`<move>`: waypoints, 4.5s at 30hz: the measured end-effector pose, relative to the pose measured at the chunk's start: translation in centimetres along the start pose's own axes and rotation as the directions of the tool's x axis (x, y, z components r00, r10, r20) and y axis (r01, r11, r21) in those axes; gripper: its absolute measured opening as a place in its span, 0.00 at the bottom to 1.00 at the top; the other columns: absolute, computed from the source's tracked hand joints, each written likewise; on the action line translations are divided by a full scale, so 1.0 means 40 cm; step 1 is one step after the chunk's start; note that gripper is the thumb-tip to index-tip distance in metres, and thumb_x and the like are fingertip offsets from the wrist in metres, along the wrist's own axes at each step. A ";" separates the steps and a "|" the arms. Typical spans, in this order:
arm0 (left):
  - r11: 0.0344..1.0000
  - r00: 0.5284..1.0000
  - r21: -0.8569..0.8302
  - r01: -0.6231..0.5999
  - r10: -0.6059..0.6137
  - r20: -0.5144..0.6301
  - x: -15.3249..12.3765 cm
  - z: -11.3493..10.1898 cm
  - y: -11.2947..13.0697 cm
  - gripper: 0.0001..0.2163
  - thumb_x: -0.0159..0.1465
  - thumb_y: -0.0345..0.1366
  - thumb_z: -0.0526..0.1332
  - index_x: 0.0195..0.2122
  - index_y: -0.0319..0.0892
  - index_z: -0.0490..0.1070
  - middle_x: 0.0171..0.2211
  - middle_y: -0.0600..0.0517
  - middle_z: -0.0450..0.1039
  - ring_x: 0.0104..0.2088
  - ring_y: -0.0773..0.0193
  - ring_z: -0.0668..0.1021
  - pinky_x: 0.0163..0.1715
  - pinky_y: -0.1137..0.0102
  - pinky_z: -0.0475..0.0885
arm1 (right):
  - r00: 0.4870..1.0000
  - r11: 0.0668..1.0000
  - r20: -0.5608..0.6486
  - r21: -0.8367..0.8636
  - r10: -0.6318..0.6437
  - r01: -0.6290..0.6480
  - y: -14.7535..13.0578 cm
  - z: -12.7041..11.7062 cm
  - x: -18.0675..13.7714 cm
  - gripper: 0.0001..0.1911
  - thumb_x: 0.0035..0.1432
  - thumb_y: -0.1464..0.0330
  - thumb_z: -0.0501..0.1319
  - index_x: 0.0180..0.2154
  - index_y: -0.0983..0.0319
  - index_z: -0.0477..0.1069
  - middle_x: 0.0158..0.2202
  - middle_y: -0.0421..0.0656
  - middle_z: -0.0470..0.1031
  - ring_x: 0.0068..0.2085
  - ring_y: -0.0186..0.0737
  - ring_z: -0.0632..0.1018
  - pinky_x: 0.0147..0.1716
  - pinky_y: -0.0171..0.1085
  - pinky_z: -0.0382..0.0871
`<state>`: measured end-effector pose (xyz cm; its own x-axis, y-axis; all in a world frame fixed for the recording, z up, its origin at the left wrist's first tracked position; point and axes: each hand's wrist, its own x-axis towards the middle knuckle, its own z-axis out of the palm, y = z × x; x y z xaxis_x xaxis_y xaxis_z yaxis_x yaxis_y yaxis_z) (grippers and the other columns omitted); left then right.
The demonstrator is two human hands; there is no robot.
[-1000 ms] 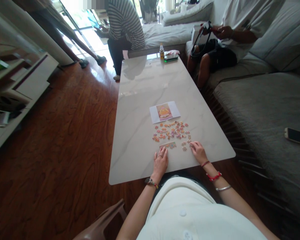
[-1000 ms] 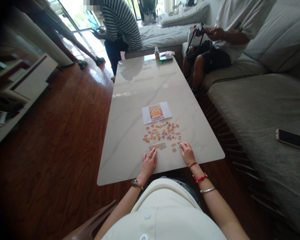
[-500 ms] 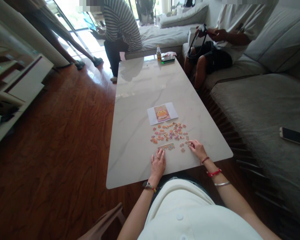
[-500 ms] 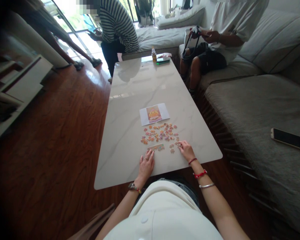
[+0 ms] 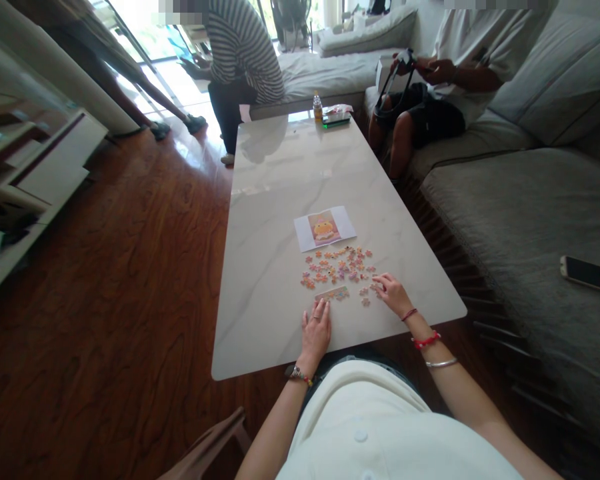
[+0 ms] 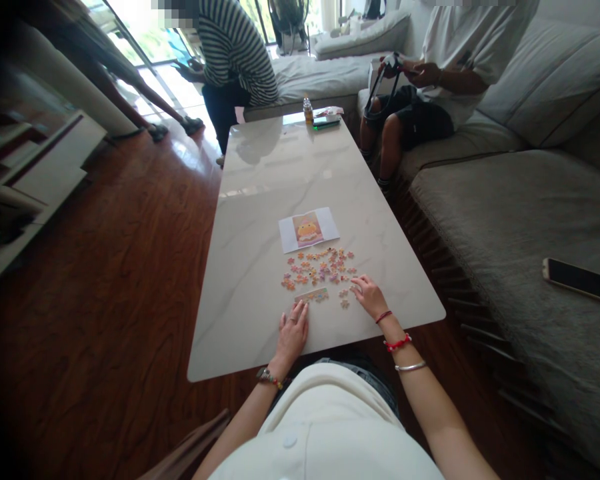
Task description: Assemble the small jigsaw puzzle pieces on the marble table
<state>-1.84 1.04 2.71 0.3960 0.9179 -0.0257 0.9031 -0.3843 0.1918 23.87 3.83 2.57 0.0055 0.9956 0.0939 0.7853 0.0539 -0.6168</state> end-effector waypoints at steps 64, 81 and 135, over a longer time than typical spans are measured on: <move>-0.053 0.866 -0.875 0.481 -0.130 0.484 0.128 -0.075 0.110 0.15 0.46 0.44 0.62 0.29 0.38 0.65 0.24 0.52 0.70 0.24 0.70 0.74 0.20 0.78 0.62 | 0.950 0.582 0.244 0.751 0.194 -0.312 -0.179 0.028 -0.062 0.16 0.41 0.64 0.61 0.35 0.63 0.68 0.28 0.41 0.72 0.27 0.34 0.74 0.25 0.34 0.70; -0.047 0.841 -0.854 0.518 -0.156 0.518 0.113 -0.061 0.109 0.14 0.45 0.43 0.63 0.28 0.39 0.64 0.27 0.51 0.72 0.25 0.70 0.74 0.20 0.79 0.59 | 0.941 0.626 0.107 0.722 0.321 -0.296 -0.178 0.060 -0.059 0.12 0.41 0.63 0.61 0.30 0.63 0.69 0.27 0.42 0.73 0.27 0.36 0.74 0.27 0.35 0.70; 0.962 0.963 0.058 -0.266 0.262 0.067 0.106 -0.005 0.044 0.19 0.61 0.32 0.43 0.54 0.43 0.54 0.55 0.47 0.55 0.55 0.56 0.58 0.49 0.58 0.55 | 0.962 0.890 0.265 -0.421 -0.065 0.176 -0.216 0.111 -0.015 0.14 0.57 0.75 0.45 0.38 0.67 0.68 0.36 0.51 0.69 0.38 0.40 0.69 0.36 0.37 0.61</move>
<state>1.38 4.30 3.15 0.6292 0.7762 -0.0404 0.7731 -0.6198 0.1345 14.33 3.11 4.35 -0.2099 0.9747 -0.0767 0.9603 0.1908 -0.2033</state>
